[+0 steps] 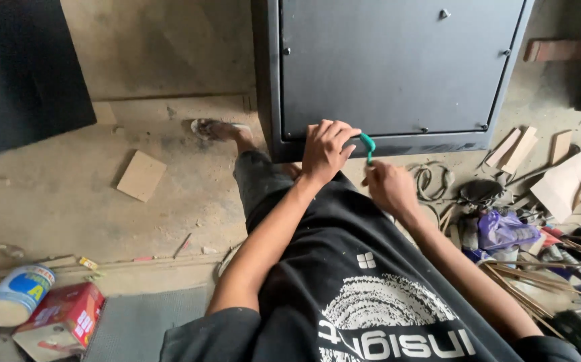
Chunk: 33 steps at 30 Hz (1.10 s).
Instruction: Marking lines and points on a speaker cabinet using a marker and using a power drill
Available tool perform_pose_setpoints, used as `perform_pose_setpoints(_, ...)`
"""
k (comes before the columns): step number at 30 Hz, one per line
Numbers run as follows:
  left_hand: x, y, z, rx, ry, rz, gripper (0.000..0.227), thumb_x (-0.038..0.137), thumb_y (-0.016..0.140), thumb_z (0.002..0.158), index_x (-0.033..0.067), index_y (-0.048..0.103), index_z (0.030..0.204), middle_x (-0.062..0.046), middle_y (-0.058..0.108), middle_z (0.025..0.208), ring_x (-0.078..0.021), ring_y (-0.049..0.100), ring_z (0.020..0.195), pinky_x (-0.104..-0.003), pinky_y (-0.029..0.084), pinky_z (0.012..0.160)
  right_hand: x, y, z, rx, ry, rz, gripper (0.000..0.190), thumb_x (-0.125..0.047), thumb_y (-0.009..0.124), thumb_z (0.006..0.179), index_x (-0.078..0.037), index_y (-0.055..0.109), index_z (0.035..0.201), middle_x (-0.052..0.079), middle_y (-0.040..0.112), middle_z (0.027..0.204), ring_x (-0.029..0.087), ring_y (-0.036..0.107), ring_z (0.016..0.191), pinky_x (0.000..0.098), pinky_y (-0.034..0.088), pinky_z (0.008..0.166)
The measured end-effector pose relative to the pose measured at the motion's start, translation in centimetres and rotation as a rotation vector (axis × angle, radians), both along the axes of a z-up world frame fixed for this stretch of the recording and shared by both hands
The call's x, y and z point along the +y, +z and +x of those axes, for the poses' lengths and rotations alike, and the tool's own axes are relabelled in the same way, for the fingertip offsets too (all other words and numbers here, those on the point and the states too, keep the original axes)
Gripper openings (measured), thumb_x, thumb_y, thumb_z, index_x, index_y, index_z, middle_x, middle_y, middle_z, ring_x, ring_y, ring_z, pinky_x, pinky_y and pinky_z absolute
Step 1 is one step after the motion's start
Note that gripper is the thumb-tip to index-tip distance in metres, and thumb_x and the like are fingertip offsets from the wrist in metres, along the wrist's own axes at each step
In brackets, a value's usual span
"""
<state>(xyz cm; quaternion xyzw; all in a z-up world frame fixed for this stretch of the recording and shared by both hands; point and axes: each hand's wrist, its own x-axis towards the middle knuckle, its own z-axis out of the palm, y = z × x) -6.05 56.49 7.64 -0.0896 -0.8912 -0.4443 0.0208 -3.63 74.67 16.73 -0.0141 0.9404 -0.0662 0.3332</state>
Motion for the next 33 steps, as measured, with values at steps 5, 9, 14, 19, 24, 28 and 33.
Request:
perform_pose_setpoints(5, 0.5, -1.1, -1.4, 0.093, 0.072, -0.044, 0.024, 0.038, 0.081, 0.081, 0.0398, 0.073, 0.103, 0.019, 0.061, 0.095, -0.0083, 0.057, 0.100, -0.035, 0.040, 0.089, -2.0, -1.9, -1.4, -0.058, -0.023, -0.203, 0.030, -0.044, 0.060, 0.093, -0.015, 0.066, 0.085, 0.004, 0.076, 0.078, 0.041, 0.072, 0.086, 0.0560, 0.056, 0.076)
perform_pose_setpoints(9, 1.3, -1.1, -1.2, 0.131, 0.179, -0.113, 0.017, 0.042, 0.081, 0.080, 0.0469, 0.072, 0.092, 0.024, 0.062, 0.087, -0.0038, 0.055, 0.096, -0.033, 0.037, 0.088, -2.5, 2.5, -4.1, -0.104, 0.153, -0.191, 0.020, -0.036, 0.064, 0.091, -0.018, 0.071, 0.098, 0.002, 0.078, 0.080, 0.042, 0.072, 0.084, 0.0559, 0.058, 0.073)
perform_pose_setpoints(14, 1.7, -1.0, -1.3, 0.214, 0.220, -0.157, 0.013, 0.048, 0.080, 0.082, 0.0394, 0.071, 0.086, 0.019, 0.063, 0.083, -0.0068, 0.057, 0.092, -0.033, 0.038, 0.086, -2.1, 3.5, -5.8, 0.448, 0.553, -0.083, 0.053, -0.034, 0.091, 0.069, -0.014, 0.057, 0.105, 0.004, 0.048, 0.099, 0.030, 0.057, 0.096, 0.0408, 0.054, 0.070)
perform_pose_setpoints(19, 1.5, -1.6, -0.8, 0.203, 0.221, -0.151, 0.014, 0.042, 0.080, 0.082, 0.0329, 0.069, 0.081, 0.017, 0.062, 0.083, -0.0085, 0.056, 0.093, -0.031, 0.039, 0.085, -1.8, 0.3, -8.4, 0.630, 0.976, -0.185, 0.052, -0.042, 0.090, 0.064, -0.011, 0.062, 0.095, 0.004, 0.045, 0.091, 0.027, 0.053, 0.087, 0.0379, 0.044, 0.074)
perform_pose_setpoints(24, 1.1, 1.5, -1.1, 0.160, 0.231, -0.123, 0.023, 0.043, 0.085, 0.076, 0.0333, 0.070, 0.092, 0.015, 0.060, 0.088, -0.0117, 0.059, 0.093, -0.035, 0.042, 0.084, -0.6, -4.6, -11.5, 0.172, 0.064, -0.039, 0.052, -0.044, 0.055, 0.097, -0.009, 0.068, 0.061, 0.015, 0.057, 0.049, 0.049, 0.065, 0.055, 0.0510, 0.048, 0.051)
perform_pose_setpoints(28, 1.2, 1.6, -0.8, 0.177, 0.233, -0.119, 0.021, 0.043, 0.084, 0.076, 0.0344, 0.069, 0.088, 0.016, 0.058, 0.089, -0.0101, 0.057, 0.093, -0.035, 0.042, 0.085, 2.5, -2.6, -10.4, -0.173, -0.469, -0.192, 0.046, -0.048, 0.057, 0.088, -0.014, 0.072, 0.061, 0.004, 0.053, 0.036, 0.025, 0.063, 0.036, 0.0390, 0.054, 0.056)
perform_pose_setpoints(33, 1.5, 0.6, -1.0, 0.194, 0.230, -0.148, 0.020, 0.040, 0.086, 0.074, 0.0355, 0.070, 0.086, 0.019, 0.056, 0.089, -0.0085, 0.057, 0.093, -0.035, 0.041, 0.085, -0.4, 7.2, -9.1, 0.457, 0.396, -0.230, 0.064, -0.011, 0.078, 0.084, -0.007, 0.059, 0.145, 0.029, 0.049, 0.141, 0.048, 0.064, 0.115, 0.0544, 0.055, 0.087)
